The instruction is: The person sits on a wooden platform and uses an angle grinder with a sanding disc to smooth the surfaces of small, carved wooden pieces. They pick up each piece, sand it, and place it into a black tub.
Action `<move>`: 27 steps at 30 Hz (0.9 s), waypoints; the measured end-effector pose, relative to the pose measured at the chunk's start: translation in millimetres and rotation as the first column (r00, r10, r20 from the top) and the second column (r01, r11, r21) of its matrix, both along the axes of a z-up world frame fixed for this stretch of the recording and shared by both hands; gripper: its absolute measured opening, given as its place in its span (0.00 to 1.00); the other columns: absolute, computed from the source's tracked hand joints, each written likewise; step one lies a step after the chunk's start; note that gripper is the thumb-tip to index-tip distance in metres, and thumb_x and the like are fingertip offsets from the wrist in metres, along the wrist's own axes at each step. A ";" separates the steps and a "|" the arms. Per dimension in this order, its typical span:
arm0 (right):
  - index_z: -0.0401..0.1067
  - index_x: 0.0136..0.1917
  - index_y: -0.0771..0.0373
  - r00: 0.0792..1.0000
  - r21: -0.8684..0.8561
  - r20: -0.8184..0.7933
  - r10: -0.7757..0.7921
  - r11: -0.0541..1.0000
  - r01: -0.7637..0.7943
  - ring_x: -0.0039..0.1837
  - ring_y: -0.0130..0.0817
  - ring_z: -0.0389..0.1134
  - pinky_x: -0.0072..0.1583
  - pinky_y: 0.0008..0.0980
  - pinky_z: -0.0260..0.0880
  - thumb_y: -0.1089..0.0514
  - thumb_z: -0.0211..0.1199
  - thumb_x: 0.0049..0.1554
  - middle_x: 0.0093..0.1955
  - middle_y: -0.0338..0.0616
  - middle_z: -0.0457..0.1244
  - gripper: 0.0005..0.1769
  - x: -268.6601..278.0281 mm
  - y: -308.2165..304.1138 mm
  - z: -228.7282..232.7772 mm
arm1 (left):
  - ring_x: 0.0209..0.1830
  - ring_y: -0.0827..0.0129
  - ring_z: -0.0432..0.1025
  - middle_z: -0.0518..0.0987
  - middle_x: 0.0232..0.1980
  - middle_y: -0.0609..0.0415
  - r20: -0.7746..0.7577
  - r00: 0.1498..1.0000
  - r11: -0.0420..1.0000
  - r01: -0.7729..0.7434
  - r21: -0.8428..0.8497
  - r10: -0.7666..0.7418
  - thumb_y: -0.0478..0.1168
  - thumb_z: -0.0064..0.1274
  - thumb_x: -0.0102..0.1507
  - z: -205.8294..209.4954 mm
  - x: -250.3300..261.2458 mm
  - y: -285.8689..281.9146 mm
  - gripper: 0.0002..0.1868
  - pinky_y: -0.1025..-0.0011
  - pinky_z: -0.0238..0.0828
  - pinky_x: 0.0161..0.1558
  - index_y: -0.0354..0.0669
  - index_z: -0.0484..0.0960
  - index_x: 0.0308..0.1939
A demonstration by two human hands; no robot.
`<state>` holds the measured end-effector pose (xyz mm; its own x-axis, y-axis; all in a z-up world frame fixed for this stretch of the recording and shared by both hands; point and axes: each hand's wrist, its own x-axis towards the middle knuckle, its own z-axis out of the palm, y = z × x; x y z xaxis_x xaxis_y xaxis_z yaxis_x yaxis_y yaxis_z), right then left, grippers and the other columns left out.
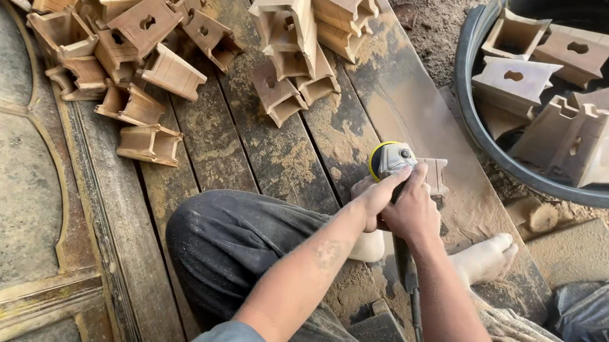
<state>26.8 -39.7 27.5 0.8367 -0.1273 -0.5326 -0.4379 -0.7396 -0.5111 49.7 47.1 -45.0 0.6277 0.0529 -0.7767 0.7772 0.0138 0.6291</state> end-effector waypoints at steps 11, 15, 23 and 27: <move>0.41 0.69 0.61 0.995 -0.069 0.024 -0.101 0.992 0.102 0.58 0.76 0.67 0.62 0.67 0.67 0.38 0.51 0.56 0.57 0.66 0.60 0.39 3.0 -43.8 -17.2 | 0.80 0.48 0.51 0.58 0.77 0.33 -0.095 0.952 0.951 0.277 -0.141 -0.291 0.78 0.54 0.45 144.3 3.2 -48.7 0.69 0.46 0.47 0.76 0.29 0.59 0.74; 0.40 0.70 0.64 0.994 -0.087 0.024 -0.108 0.990 0.109 0.58 0.78 0.67 0.62 0.69 0.66 0.35 0.53 0.57 0.57 0.67 0.60 0.43 6.7 -42.1 -12.3 | 0.81 0.52 0.50 0.60 0.78 0.38 -0.085 0.941 0.939 0.313 -0.145 -0.327 0.79 0.52 0.45 142.5 6.0 -46.3 0.67 0.50 0.48 0.77 0.31 0.61 0.75; 0.37 0.75 0.65 1.000 -0.054 -0.001 -0.004 0.999 0.004 0.58 0.78 0.67 0.61 0.69 0.67 0.46 0.40 0.63 0.57 0.66 0.59 0.34 3.9 1.4 34.5 | 0.81 0.54 0.52 0.65 0.76 0.40 -0.041 0.875 0.849 0.478 0.225 -0.482 0.79 0.32 0.59 79.6 3.5 -8.9 0.56 0.58 0.38 0.80 0.35 0.68 0.71; 0.38 0.73 0.63 0.989 -0.064 0.006 -0.151 0.986 0.151 0.59 0.78 0.66 0.62 0.69 0.66 0.39 0.44 0.63 0.58 0.69 0.60 0.37 -0.7 -43.8 14.1 | 0.79 0.50 0.54 0.64 0.75 0.36 -0.069 0.924 0.924 0.368 -0.102 -0.375 0.79 0.49 0.47 129.8 2.5 -57.1 0.65 0.51 0.47 0.77 0.32 0.63 0.74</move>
